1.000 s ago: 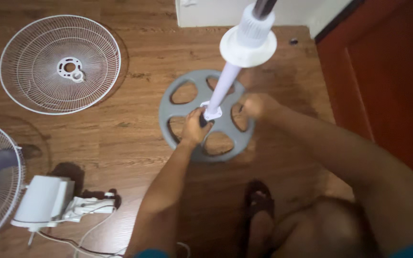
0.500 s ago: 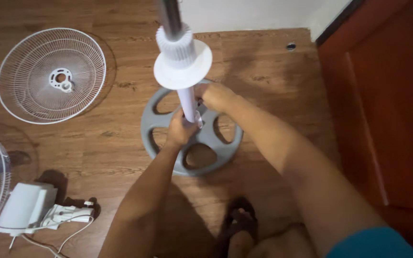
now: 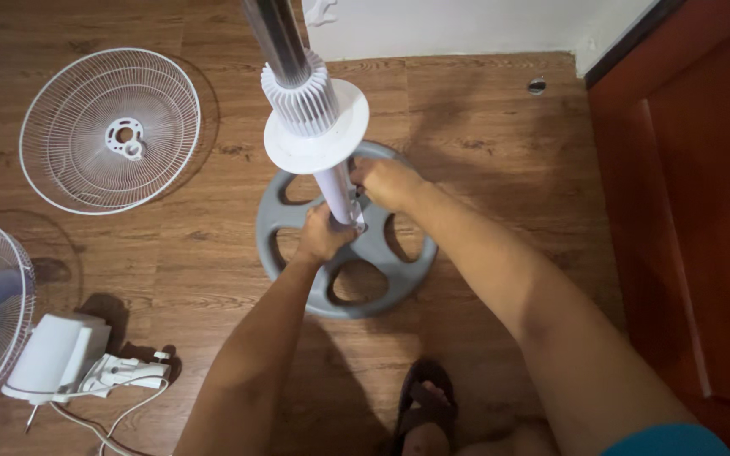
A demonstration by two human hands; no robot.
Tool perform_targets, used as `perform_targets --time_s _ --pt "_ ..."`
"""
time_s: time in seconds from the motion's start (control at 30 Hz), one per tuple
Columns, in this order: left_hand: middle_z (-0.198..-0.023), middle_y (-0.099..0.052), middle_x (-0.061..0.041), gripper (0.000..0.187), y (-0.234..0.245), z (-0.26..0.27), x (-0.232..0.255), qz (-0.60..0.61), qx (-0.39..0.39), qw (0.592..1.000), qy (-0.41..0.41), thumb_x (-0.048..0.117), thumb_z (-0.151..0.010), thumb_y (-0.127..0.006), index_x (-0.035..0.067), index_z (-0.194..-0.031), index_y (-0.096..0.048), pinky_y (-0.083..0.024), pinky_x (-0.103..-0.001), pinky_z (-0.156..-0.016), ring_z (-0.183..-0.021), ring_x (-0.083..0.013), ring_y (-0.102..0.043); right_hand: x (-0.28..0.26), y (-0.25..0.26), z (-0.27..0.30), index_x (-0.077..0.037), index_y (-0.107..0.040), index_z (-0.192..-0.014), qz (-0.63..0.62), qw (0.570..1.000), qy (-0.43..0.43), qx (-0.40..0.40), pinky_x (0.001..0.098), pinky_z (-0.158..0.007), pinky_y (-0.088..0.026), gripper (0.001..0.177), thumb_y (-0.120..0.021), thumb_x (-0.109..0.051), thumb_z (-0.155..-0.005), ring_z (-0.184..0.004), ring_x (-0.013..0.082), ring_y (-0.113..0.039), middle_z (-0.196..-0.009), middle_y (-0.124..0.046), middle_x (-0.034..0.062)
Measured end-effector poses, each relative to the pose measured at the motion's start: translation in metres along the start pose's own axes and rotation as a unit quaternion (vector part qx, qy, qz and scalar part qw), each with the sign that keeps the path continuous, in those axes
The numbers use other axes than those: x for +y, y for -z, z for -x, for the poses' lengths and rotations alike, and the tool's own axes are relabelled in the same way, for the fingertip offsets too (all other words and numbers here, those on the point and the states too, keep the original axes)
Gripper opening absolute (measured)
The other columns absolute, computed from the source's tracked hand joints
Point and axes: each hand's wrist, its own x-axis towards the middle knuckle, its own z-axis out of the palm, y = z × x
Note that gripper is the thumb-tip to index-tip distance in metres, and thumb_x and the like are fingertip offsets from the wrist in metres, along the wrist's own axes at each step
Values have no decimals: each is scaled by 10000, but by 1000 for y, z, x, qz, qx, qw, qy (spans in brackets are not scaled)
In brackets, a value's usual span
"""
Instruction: The person assembles a standing fan by securing the pole to the base, attaching the motor housing, and mounting the front grille. The person uses a screwdriver to tighten the base and aligns components by hand.
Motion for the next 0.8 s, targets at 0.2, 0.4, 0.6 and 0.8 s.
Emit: perform_targets --time_s 0.2,0.4,0.6,0.8 --pt "-981 -788 -110 551 0 -3 -4 48 -9 999 -12 95 -686 -841 39 -1217 -706 -602 -354 -837 -899 -202 -760 6 -3 3 -77 -745 -919 3 1000 -9 -1 469 -799 -565 93 -693 -89 -843 -914 372 -698 -1088 -691 162" --pt "-1039 -776 -109 562 -1 -4 -12 67 -14 997 -35 116 -724 -867 15 -1241 -672 -602 -349 -853 -939 -177 -740 5 -14 -1 -81 -747 -952 41 998 43 29 466 -814 -564 167 -647 -83 -818 -968 372 -699 -1071 -701 166" --pt "-1003 -752 -91 552 -5 -5 -10 107 2 994 21 126 -699 -832 15 -1214 -666 -605 -351 -828 -910 -158 -723 -8 -10 -14 -99 -734 -1065 6 990 -126 -69 469 -866 -549 230 -643 -159 -863 -1022 363 -684 -1154 -696 165" --pt "-958 -755 -88 425 -13 -13 -30 94 3 994 52 105 -715 -827 -7 -1108 -711 -590 -351 -807 -873 -176 -725 -9 -15 -19 -44 -685 -1140 129 984 -100 -76 484 -843 -566 262 -574 -124 -917 -1043 365 -694 -1163 -700 173"
